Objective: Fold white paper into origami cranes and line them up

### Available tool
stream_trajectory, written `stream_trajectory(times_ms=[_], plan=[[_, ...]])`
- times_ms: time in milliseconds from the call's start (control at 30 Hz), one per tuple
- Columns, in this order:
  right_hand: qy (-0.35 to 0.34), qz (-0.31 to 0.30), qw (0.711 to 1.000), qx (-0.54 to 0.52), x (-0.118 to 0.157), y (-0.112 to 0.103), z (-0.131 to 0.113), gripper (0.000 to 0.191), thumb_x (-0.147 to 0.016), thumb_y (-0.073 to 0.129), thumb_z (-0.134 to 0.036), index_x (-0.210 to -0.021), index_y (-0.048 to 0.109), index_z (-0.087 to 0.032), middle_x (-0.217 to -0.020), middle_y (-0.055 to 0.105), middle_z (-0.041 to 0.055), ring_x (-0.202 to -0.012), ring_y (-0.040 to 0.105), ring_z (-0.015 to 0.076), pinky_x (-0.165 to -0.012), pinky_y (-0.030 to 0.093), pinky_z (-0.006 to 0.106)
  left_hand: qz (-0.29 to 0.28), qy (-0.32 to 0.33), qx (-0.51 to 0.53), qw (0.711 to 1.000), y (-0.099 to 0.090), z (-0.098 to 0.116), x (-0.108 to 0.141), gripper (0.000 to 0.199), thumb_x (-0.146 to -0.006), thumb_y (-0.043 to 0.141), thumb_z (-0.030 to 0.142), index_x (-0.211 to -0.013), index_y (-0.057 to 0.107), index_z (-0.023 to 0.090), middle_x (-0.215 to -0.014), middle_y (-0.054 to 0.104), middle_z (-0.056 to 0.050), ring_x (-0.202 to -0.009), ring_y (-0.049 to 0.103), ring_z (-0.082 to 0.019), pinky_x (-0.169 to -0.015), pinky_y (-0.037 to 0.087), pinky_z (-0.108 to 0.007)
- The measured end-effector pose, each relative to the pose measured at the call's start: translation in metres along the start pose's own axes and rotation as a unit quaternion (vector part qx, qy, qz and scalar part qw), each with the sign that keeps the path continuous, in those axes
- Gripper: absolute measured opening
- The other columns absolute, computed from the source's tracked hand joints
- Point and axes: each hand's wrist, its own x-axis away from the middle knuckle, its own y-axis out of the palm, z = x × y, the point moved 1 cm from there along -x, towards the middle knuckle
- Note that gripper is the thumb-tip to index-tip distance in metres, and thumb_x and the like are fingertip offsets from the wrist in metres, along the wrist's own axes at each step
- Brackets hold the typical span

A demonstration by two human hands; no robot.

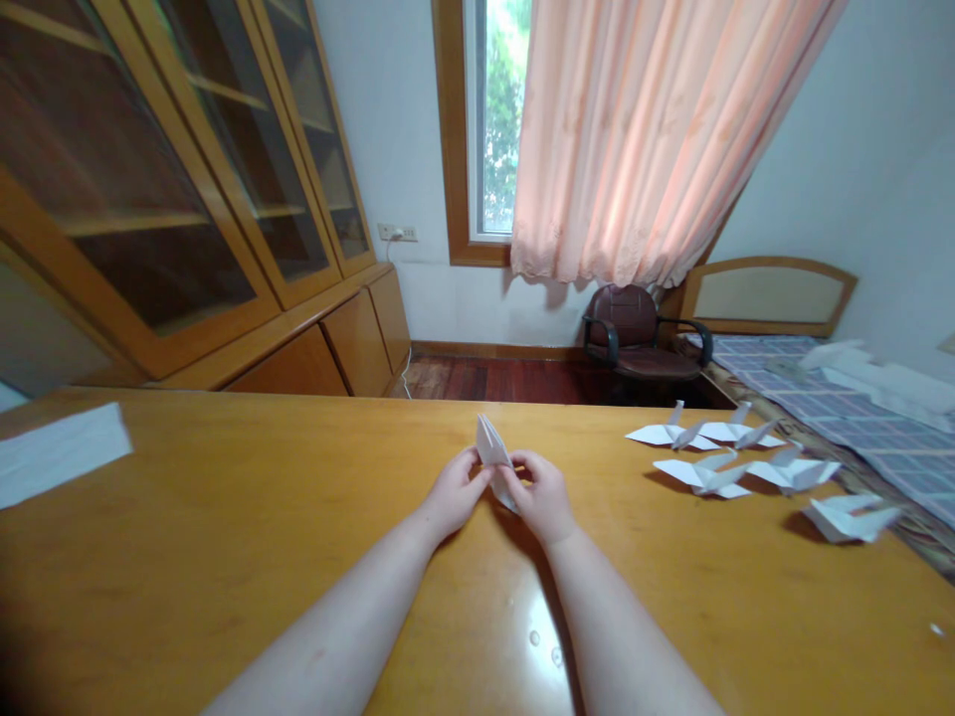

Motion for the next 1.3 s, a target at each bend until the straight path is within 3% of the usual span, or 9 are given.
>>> stream_trajectory(times_ms=[333, 567, 767, 967, 1133, 1300], plan=[[0.063, -0.021, 0.993, -0.094, -0.003, 0.005, 0.006, 0.028, -0.075, 0.058, -0.040, -0.085, 0.065, -0.015, -0.082, 0.068, 0.0089, -0.071, 0.062, 0.0182, -0.065, 0.050, 0.030, 0.044, -0.030, 0.017, 0.998, 0.000, 0.000, -0.001, 0.015, -0.077, 0.057, 0.024, -0.090, 0.052, 0.017, -0.089, 0.063, -0.004, -0.083, 0.059, -0.015, -0.077, 0.047, -0.027], [0.102, -0.035, 0.988, -0.108, -0.003, 0.007, 0.012, 0.032, -0.074, 0.058, -0.045, -0.080, 0.065, -0.015, -0.074, 0.067, 0.0069, -0.066, 0.060, 0.0174, -0.061, 0.048, 0.028, 0.069, -0.045, 0.020, 0.996, -0.002, 0.001, -0.002, 0.036, -0.075, 0.058, 0.025, -0.109, 0.051, 0.016, -0.072, 0.057, 0.002, -0.068, 0.056, -0.011, -0.067, 0.046, -0.023], [0.133, -0.046, 0.985, -0.100, -0.003, 0.006, 0.013, 0.033, -0.075, 0.056, -0.047, -0.068, 0.060, -0.015, -0.061, 0.059, 0.0006, -0.057, 0.052, 0.0133, -0.053, 0.041, 0.024, 0.013, -0.073, 0.068, 0.995, -0.001, 0.001, -0.001, 0.019, -0.074, 0.058, 0.031, -0.075, 0.060, 0.012, -0.070, 0.063, -0.002, -0.066, 0.057, -0.013, -0.059, 0.044, -0.022], [0.176, -0.117, 0.972, -0.103, -0.003, 0.009, 0.010, 0.037, -0.071, 0.058, -0.051, -0.063, 0.054, -0.015, -0.052, 0.051, -0.0034, -0.049, 0.043, 0.0093, -0.046, 0.033, 0.021, 0.023, -0.115, 0.149, 0.982, 0.000, -0.004, -0.002, 0.026, -0.072, 0.060, 0.033, -0.085, 0.063, 0.011, -0.077, 0.067, -0.005, -0.071, 0.060, -0.017, -0.065, 0.047, -0.027], [0.198, -0.146, 0.958, -0.148, -0.002, 0.012, 0.012, 0.038, -0.063, 0.066, -0.051, -0.060, 0.052, -0.016, -0.050, 0.050, -0.0045, -0.046, 0.042, 0.0080, -0.045, 0.032, 0.020, 0.035, -0.133, 0.101, 0.985, -0.001, -0.005, -0.002, 0.026, -0.071, 0.061, 0.033, -0.084, 0.066, 0.012, -0.078, 0.069, -0.006, -0.072, 0.062, -0.019, -0.063, 0.047, -0.027], [0.197, -0.210, 0.938, -0.192, -0.001, 0.013, 0.012, 0.038, -0.066, 0.064, -0.051, -0.067, 0.062, -0.013, -0.059, 0.059, 0.0000, -0.053, 0.049, 0.0107, -0.051, 0.038, 0.022, 0.020, -0.113, 0.089, 0.989, -0.002, -0.006, -0.002, 0.025, -0.071, 0.062, 0.034, -0.083, 0.066, 0.012, -0.081, 0.069, -0.006, -0.074, 0.062, -0.019, -0.066, 0.048, -0.028]])
